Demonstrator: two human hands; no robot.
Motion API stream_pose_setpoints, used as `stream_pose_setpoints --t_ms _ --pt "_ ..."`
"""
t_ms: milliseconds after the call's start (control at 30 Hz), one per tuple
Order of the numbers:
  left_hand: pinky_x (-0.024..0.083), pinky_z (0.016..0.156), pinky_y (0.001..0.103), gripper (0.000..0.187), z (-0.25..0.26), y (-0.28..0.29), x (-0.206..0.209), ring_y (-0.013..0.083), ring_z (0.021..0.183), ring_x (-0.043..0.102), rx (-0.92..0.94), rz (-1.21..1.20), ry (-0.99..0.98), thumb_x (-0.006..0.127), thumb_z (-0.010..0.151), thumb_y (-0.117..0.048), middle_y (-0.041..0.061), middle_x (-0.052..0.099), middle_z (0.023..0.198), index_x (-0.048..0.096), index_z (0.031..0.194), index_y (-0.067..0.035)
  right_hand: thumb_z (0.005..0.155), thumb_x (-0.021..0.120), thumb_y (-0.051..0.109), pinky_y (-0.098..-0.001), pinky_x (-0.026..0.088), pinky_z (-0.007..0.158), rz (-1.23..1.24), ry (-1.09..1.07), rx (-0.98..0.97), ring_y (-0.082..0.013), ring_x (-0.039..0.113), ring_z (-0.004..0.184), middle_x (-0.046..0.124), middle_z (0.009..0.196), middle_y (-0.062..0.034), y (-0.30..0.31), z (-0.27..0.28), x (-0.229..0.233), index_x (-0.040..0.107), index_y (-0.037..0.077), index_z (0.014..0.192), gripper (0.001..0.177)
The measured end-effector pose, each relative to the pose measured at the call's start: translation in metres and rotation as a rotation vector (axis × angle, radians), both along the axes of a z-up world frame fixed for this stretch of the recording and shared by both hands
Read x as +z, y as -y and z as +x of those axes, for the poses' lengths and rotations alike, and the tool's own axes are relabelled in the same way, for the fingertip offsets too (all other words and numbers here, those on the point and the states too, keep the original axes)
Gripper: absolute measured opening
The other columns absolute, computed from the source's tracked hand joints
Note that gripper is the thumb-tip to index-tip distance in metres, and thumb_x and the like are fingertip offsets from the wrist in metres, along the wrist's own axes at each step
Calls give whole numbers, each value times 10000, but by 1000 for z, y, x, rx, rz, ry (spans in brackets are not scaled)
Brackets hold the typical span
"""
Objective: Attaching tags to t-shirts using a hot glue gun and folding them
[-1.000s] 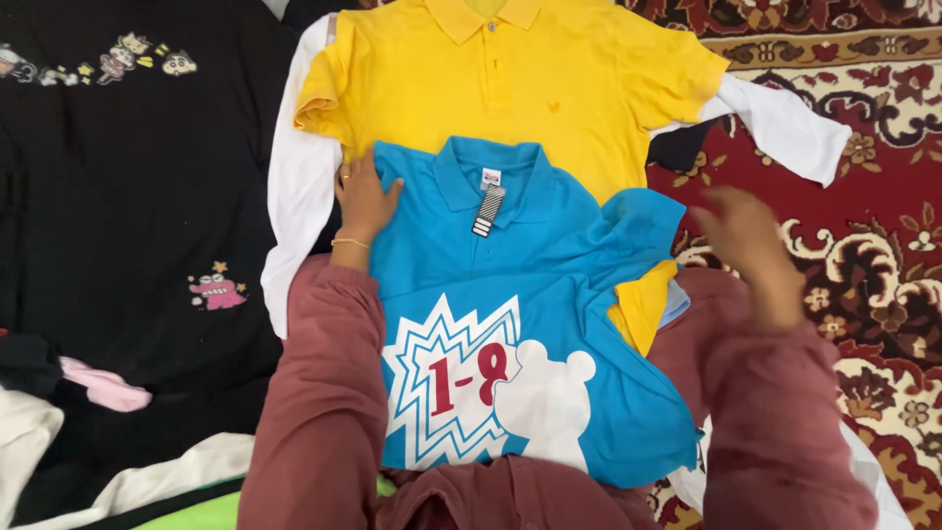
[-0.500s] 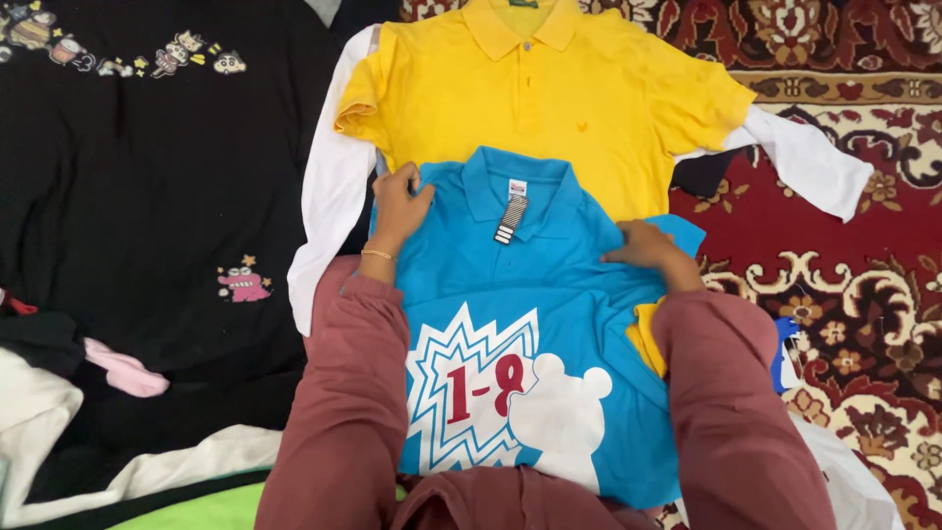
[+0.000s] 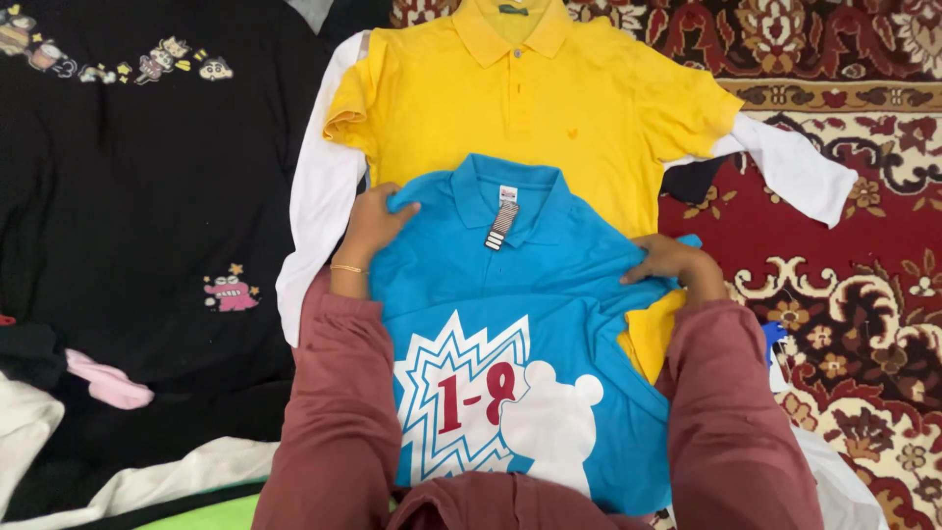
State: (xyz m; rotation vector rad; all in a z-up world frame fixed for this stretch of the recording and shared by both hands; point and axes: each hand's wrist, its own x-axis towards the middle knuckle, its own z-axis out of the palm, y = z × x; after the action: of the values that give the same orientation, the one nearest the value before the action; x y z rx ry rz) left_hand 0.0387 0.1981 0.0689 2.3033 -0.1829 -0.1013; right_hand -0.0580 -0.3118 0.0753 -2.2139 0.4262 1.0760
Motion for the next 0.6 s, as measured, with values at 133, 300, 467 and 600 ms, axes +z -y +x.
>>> stream_pose_setpoints --t_ms 133,300,467,600 --pt "417 543 266 149 -1 10 37 142 585 546 73 -252 51 859 844 -254 -21 548 606 727 839 -185 621 971 225 -551 537 925 118 187 -99 -433 633 1175 686 1262 -236 14 5 6 718 130 1315 745" --pt "458 912 432 141 1 7 29 368 1014 614 55 -297 128 700 871 -78 160 587 993 674 1010 -86 682 917 88 -534 503 726 382 362 -336 -393 578 926 597 990 -191 10 3 45 645 -11 1233 623" --pt "388 986 530 517 10 4 -2 400 1202 639 -57 314 -221 721 825 -437 182 686 1231 580 1228 -144 729 918 313 -444 485 720 252 206 -203 -352 588 886 575 955 -173 43 18 25 617 -49 1144 628" --pt "532 857 534 397 19 -8 -17 457 1024 698 -85 341 -174 741 772 -248 218 735 1003 680 1126 -79 702 915 270 -393 461 663 1 259 -151 -289 621 771 643 816 -126 71 17 -4 778 27 977 391"
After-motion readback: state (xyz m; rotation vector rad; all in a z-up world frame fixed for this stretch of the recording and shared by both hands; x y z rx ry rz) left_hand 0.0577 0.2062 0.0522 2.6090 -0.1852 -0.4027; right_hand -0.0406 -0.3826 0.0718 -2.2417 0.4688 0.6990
